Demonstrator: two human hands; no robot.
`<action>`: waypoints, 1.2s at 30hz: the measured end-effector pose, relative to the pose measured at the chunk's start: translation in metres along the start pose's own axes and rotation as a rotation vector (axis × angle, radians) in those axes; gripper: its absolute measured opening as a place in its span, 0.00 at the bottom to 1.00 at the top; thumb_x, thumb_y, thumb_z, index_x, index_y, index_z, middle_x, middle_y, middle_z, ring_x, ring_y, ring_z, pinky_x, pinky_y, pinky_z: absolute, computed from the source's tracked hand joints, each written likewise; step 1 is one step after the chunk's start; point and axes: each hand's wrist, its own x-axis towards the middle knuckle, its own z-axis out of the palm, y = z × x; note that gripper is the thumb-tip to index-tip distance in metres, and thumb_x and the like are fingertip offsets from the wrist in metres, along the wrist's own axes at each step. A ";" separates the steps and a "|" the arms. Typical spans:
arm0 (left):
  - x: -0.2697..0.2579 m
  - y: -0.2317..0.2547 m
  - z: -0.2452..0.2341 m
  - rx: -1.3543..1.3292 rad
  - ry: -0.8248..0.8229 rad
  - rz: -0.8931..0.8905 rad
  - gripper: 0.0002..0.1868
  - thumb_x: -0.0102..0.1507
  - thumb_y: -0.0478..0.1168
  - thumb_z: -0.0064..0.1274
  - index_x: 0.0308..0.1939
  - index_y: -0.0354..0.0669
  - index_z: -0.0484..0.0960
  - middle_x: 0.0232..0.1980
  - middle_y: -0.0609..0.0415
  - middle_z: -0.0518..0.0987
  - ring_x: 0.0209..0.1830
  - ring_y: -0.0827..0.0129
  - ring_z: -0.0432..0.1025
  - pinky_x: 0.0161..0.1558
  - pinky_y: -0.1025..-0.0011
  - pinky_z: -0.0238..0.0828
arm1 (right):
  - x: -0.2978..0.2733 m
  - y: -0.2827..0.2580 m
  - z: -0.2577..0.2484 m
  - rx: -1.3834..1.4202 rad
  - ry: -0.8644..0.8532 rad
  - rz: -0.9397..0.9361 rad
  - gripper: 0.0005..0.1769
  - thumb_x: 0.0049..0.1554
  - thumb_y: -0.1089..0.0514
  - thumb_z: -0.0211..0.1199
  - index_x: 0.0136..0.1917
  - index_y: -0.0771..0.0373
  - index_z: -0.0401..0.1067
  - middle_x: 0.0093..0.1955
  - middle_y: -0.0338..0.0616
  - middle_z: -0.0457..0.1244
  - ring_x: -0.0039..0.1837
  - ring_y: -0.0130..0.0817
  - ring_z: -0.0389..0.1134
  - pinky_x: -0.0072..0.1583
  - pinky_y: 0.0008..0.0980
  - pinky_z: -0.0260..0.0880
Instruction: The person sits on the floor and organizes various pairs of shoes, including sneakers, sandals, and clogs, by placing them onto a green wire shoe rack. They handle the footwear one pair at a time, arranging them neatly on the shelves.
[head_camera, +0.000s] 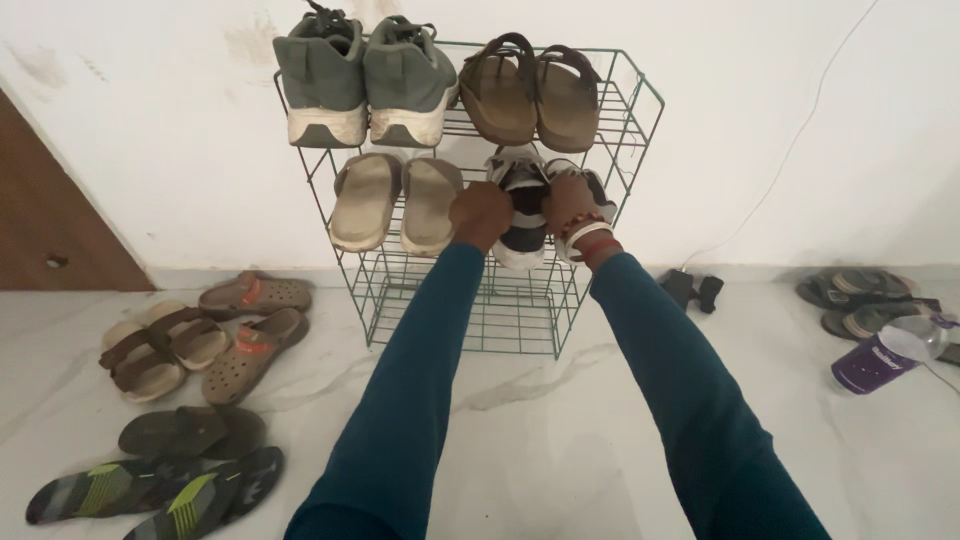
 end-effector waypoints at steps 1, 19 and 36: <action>0.001 0.001 -0.001 -0.012 -0.011 -0.023 0.17 0.65 0.47 0.47 0.48 0.44 0.88 0.54 0.44 0.84 0.56 0.49 0.79 0.51 0.54 0.79 | 0.001 -0.004 -0.004 -0.025 -0.039 0.002 0.16 0.51 0.58 0.66 0.49 0.73 0.73 0.50 0.68 0.67 0.55 0.62 0.71 0.54 0.49 0.75; 0.011 -0.012 0.019 -0.018 0.050 0.093 0.20 0.63 0.47 0.43 0.48 0.46 0.88 0.58 0.45 0.82 0.59 0.47 0.76 0.54 0.50 0.76 | -0.002 -0.010 -0.005 -0.075 0.006 0.003 0.16 0.47 0.58 0.73 0.47 0.67 0.76 0.53 0.62 0.68 0.57 0.58 0.71 0.55 0.47 0.76; -0.009 -0.022 0.024 -0.281 0.072 -0.031 0.32 0.69 0.62 0.37 0.47 0.38 0.84 0.51 0.32 0.81 0.54 0.37 0.75 0.55 0.47 0.72 | -0.042 0.009 0.019 0.004 0.156 -0.166 0.04 0.56 0.65 0.62 0.45 0.67 0.76 0.44 0.62 0.69 0.50 0.60 0.72 0.52 0.52 0.72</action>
